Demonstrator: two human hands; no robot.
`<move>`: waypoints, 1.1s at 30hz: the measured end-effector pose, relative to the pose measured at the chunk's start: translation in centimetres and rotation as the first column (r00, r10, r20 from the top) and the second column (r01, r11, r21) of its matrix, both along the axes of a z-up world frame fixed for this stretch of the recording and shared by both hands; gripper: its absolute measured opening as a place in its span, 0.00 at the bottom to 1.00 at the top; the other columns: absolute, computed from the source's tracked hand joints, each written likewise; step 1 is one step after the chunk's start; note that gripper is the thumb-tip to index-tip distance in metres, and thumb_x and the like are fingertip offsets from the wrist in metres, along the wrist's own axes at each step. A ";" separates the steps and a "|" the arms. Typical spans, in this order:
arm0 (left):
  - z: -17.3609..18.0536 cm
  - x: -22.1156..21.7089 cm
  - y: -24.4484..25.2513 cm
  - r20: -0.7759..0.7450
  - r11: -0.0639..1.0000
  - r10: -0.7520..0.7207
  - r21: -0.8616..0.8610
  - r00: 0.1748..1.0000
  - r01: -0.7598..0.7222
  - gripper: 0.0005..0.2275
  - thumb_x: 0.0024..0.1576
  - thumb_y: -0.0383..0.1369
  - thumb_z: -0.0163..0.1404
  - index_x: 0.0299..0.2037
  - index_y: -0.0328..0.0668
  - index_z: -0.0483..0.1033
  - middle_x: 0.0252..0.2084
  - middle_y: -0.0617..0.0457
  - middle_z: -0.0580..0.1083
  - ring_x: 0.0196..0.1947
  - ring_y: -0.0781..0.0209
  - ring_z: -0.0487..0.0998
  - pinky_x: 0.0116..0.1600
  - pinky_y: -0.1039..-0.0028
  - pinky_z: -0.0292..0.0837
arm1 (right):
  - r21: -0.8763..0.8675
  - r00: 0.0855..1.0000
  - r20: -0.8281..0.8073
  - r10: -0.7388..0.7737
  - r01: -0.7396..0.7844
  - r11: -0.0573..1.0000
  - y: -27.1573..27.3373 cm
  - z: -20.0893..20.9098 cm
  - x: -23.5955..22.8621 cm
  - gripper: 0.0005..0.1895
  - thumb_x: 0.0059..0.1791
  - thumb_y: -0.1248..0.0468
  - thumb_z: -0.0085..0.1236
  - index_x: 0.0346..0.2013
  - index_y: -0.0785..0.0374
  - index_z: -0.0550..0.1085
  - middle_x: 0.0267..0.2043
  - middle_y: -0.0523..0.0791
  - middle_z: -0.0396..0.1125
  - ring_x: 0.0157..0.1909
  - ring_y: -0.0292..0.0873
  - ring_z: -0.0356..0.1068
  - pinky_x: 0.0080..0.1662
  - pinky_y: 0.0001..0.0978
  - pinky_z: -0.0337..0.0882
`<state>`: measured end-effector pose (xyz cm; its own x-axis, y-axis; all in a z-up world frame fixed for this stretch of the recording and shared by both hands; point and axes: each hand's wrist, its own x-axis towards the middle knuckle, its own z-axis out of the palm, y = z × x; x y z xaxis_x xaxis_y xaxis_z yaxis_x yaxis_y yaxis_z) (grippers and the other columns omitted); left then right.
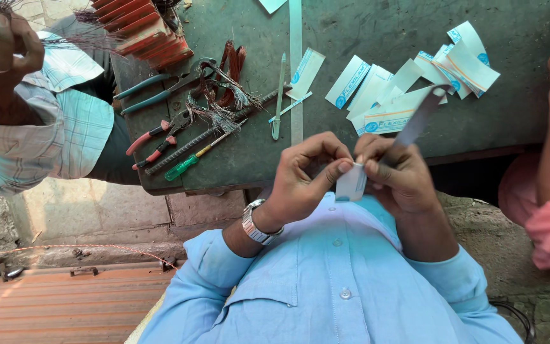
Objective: The person wraps small rectangular paper pieces around a metal strip using both hands. They repeatedly pick up paper, fold it around the strip, and place the wrapped item on the table. A coworker works on a motor stator nearby.
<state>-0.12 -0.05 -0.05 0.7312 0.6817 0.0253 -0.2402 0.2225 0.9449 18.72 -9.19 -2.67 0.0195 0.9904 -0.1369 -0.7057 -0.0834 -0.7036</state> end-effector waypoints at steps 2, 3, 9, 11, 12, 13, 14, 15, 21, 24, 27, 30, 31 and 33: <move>-0.1 -0.1 0.1 -0.048 0.997 0.062 0.050 0.997 -0.060 0.03 0.66 0.26 0.54 0.42 0.33 0.73 0.39 0.56 0.73 0.40 0.74 0.73 0.47 0.81 0.72 | 0.012 0.971 0.228 -0.078 0.077 0.997 -0.2 0.7 0.6 0.12 0.55 0.64 0.59 0.45 0.73 0.76 0.38 0.46 0.63 0.29 0.31 0.59 0.32 0.22 0.58; 0.0 -0.2 0.1 -0.073 0.993 0.094 0.076 0.993 -0.089 0.03 0.66 0.26 0.54 0.42 0.34 0.73 0.39 0.56 0.73 0.39 0.74 0.73 0.46 0.81 0.72 | 0.009 0.965 0.241 -0.106 0.107 0.994 -0.3 1.0 0.9 0.11 0.55 0.63 0.57 0.47 0.68 0.74 0.40 0.46 0.65 0.28 0.31 0.61 0.30 0.21 0.59; 0.9 -0.1 -0.2 -0.122 0.973 0.142 0.201 0.982 -0.115 0.03 0.65 0.24 0.54 0.41 0.34 0.73 0.37 0.56 0.72 0.36 0.73 0.71 0.42 0.80 0.69 | -0.053 0.820 0.565 -0.090 0.145 0.988 -1.5 1.0 0.9 0.11 0.60 0.65 0.50 0.55 0.69 0.72 0.37 0.47 0.67 0.34 0.33 0.66 0.36 0.23 0.65; 1.3 0.0 -0.3 -0.120 0.928 0.197 0.344 0.973 -0.145 0.03 0.63 0.22 0.55 0.41 0.34 0.73 0.37 0.53 0.72 0.36 0.69 0.71 0.42 0.77 0.70 | 0.103 0.767 0.624 -0.148 0.107 0.989 -1.7 0.5 0.3 0.12 0.60 0.68 0.50 0.57 0.71 0.71 0.49 0.47 0.68 0.48 0.34 0.68 0.49 0.27 0.70; 1.5 0.0 -0.4 -0.119 0.897 0.226 0.412 0.967 -0.159 0.03 0.62 0.21 0.56 0.40 0.34 0.73 0.37 0.52 0.72 0.35 0.67 0.72 0.42 0.76 0.70 | 0.106 0.783 0.603 -0.154 0.112 0.988 -1.8 0.4 0.0 0.14 0.60 0.68 0.50 0.59 0.72 0.70 0.50 0.47 0.68 0.48 0.34 0.67 0.50 0.26 0.69; 1.6 0.0 -0.5 -0.118 0.889 0.234 0.427 0.965 -0.163 0.04 0.62 0.21 0.56 0.41 0.34 0.73 0.37 0.52 0.72 0.35 0.66 0.72 0.42 0.76 0.70 | 0.109 0.798 0.582 -0.159 0.117 0.987 -1.7 0.2 -0.3 0.16 0.60 0.68 0.51 0.61 0.73 0.70 0.50 0.47 0.68 0.49 0.34 0.67 0.51 0.26 0.69; 1.6 0.1 -0.6 -0.118 0.881 0.240 0.443 0.964 -0.165 0.05 0.61 0.21 0.56 0.41 0.34 0.72 0.37 0.51 0.72 0.35 0.65 0.72 0.42 0.76 0.70 | 0.113 0.812 0.559 -0.167 0.124 0.986 -1.6 0.1 -0.6 0.18 0.59 0.69 0.52 0.63 0.73 0.69 0.51 0.47 0.68 0.49 0.34 0.66 0.52 0.26 0.68; 1.7 0.2 -0.7 -0.117 0.873 0.246 0.458 0.962 -0.167 0.05 0.61 0.21 0.56 0.41 0.34 0.72 0.37 0.50 0.72 0.35 0.64 0.73 0.42 0.76 0.70 | 0.072 0.839 0.526 -0.138 0.117 0.990 -1.6 0.2 -0.8 0.18 0.59 0.68 0.50 0.63 0.74 0.69 0.53 0.47 0.68 0.52 0.35 0.67 0.53 0.26 0.68; 1.6 0.8 -1.5 -0.132 0.779 0.370 0.583 0.920 -0.230 0.07 0.58 0.19 0.58 0.40 0.35 0.73 0.36 0.49 0.73 0.33 0.59 0.75 0.40 0.73 0.71 | 0.012 0.937 0.343 -0.063 0.062 0.998 -1.0 0.8 -1.5 0.20 0.58 0.62 0.46 0.61 0.73 0.69 0.53 0.47 0.68 0.55 0.37 0.69 0.56 0.27 0.69; 1.3 0.8 -2.0 -0.110 0.733 0.420 0.627 0.901 -0.265 0.08 0.57 0.18 0.58 0.41 0.34 0.73 0.37 0.47 0.73 0.35 0.56 0.78 0.41 0.72 0.73 | 0.054 0.853 0.515 -0.081 0.062 0.997 -1.2 0.3 -2.1 0.19 0.59 0.65 0.52 0.61 0.76 0.71 0.55 0.48 0.67 0.57 0.37 0.68 0.58 0.29 0.70; 1.0 0.8 -2.1 -0.098 0.734 0.424 0.619 0.900 -0.278 0.07 0.56 0.17 0.58 0.40 0.33 0.74 0.37 0.47 0.74 0.35 0.56 0.79 0.41 0.72 0.75 | -0.022 0.939 0.339 -0.049 0.060 0.998 -1.0 -0.4 -2.0 0.20 0.57 0.64 0.55 0.60 0.76 0.71 0.57 0.49 0.69 0.57 0.38 0.68 0.58 0.31 0.70; 0.6 0.6 -2.1 -0.080 0.768 0.379 0.582 0.922 -0.265 0.07 0.56 0.18 0.59 0.40 0.32 0.74 0.37 0.47 0.74 0.35 0.57 0.79 0.43 0.72 0.76 | -0.097 1.000 -0.006 -0.019 0.018 0.995 -0.9 -1.2 -2.1 0.22 0.54 0.65 0.58 0.60 0.75 0.71 0.57 0.51 0.70 0.58 0.41 0.70 0.59 0.34 0.71; 0.5 0.5 -2.1 -0.086 0.781 0.368 0.570 0.926 -0.257 0.07 0.56 0.18 0.59 0.40 0.32 0.75 0.37 0.47 0.74 0.35 0.58 0.79 0.42 0.73 0.75 | -0.101 0.999 -0.049 -0.018 0.013 0.995 -0.9 -1.4 -2.1 0.22 0.54 0.66 0.59 0.59 0.75 0.71 0.57 0.52 0.71 0.58 0.42 0.70 0.60 0.35 0.71; 0.4 0.5 -2.2 -0.101 0.803 0.351 0.544 0.931 -0.244 0.07 0.57 0.18 0.59 0.40 0.32 0.75 0.37 0.48 0.75 0.34 0.59 0.78 0.41 0.74 0.74 | -0.101 0.994 -0.110 -0.020 0.009 0.995 -1.2 -2.0 -2.0 0.21 0.53 0.67 0.60 0.59 0.75 0.72 0.56 0.53 0.71 0.58 0.43 0.71 0.61 0.36 0.71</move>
